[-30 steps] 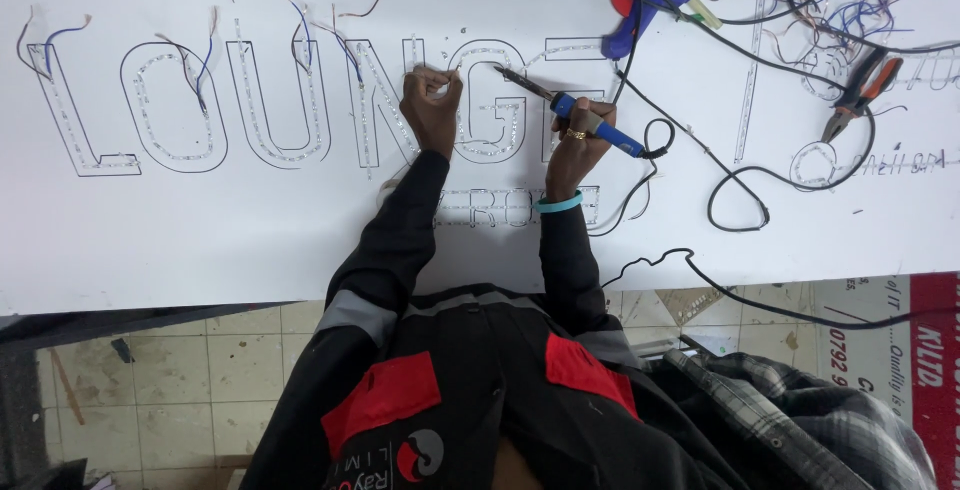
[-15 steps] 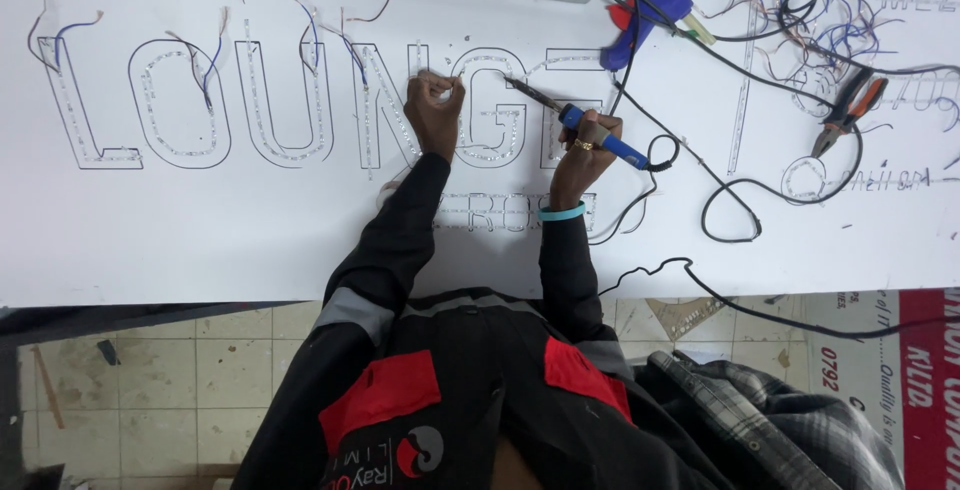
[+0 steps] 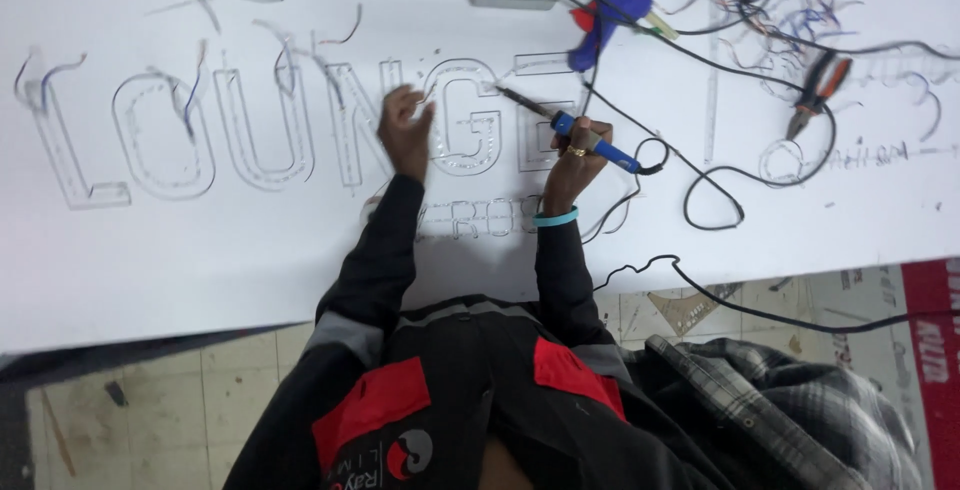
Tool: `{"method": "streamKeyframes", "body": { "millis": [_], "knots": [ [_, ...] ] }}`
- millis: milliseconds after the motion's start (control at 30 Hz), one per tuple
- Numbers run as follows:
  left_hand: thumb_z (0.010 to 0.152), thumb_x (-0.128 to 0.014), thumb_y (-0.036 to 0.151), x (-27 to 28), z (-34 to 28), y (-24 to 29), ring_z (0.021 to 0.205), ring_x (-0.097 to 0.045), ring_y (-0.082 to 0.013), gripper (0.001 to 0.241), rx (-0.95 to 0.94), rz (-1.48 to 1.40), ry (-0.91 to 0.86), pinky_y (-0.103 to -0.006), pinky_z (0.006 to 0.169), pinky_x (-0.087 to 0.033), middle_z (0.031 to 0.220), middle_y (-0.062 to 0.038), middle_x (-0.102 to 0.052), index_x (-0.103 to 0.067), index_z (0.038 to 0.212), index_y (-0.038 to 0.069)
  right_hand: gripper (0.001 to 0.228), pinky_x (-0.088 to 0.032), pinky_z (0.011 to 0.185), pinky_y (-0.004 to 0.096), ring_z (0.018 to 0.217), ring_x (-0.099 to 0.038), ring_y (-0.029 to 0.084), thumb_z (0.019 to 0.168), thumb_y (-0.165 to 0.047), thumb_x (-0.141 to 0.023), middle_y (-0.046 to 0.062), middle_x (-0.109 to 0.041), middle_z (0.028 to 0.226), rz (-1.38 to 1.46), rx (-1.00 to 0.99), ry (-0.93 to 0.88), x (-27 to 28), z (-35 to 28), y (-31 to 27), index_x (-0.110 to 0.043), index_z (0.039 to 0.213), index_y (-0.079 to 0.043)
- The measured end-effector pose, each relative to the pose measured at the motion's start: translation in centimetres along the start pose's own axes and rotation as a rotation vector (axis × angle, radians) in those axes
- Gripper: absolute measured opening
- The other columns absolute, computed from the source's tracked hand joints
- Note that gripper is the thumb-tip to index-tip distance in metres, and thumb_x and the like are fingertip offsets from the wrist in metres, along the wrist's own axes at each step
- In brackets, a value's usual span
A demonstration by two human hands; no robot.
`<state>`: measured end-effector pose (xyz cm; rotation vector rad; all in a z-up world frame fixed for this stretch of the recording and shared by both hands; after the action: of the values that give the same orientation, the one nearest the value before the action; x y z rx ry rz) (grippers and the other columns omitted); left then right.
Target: Soldering electrical wires to LED strips on a sign template to create a lighted sign.
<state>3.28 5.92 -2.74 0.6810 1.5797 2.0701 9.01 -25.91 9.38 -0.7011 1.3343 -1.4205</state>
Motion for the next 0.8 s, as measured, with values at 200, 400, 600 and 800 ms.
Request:
{"method": "streamKeyframes", "body": {
  "millis": [200,400,600,800],
  "knots": [
    [0.107,-0.087,0.034,5.6,-4.8,6.0,0.097,-0.076,-0.0173,0.049,0.461,0.036,-0.237,-0.0289,0.084,-0.060,0.117,-0.012,-0.084,-0.073,0.143,0.004,0.028,-0.044,0.052,0.024,0.055,-0.065,0.015,0.115,-0.032,-0.071,0.003,-0.061,0.068,0.016,-0.038,0.111,3.4,1.1,-0.3,-0.060,0.101,-0.010],
    [0.112,-0.078,0.052,-1.1,-6.0,9.4,0.102,-0.080,-0.0269,0.049,0.353,0.173,-0.541,-0.0411,0.087,-0.062,0.114,-0.015,-0.084,-0.076,0.138,0.010,0.033,-0.042,0.059,0.026,0.060,-0.063,0.014,0.115,-0.040,-0.069,0.002,-0.062,0.072,-0.036,0.037,0.298,8.6,3.4,-2.5,-0.058,0.107,-0.010],
    [0.113,-0.074,0.042,-14.5,-3.8,16.7,0.103,-0.083,-0.0223,0.030,0.073,0.240,-0.756,-0.0377,0.088,-0.061,0.109,-0.008,-0.086,-0.079,0.128,0.016,0.039,-0.049,0.072,0.028,0.072,-0.065,0.017,0.115,-0.041,-0.073,0.006,-0.062,0.083,-0.096,0.121,0.456,13.7,5.9,-4.6,-0.058,0.119,-0.006],
    [0.110,-0.069,0.038,-33.4,-0.9,18.5,0.095,-0.081,-0.0284,0.023,-0.273,0.397,-0.891,-0.0478,0.082,-0.063,0.100,-0.007,-0.083,-0.079,0.118,0.019,0.035,-0.053,0.081,0.030,0.080,-0.065,0.016,0.120,-0.033,-0.067,0.005,-0.058,0.084,-0.128,0.127,0.512,17.3,6.8,-4.8,-0.056,0.131,-0.001]
  ]
}}
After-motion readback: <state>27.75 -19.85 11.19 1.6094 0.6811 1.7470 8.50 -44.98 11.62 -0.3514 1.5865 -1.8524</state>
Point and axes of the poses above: each hand's wrist, its own z-axis towards the middle knuckle, its own x-axis out of the back of the hand, y = z × x, the point moved 7 cm from there along z, towards the middle knuckle
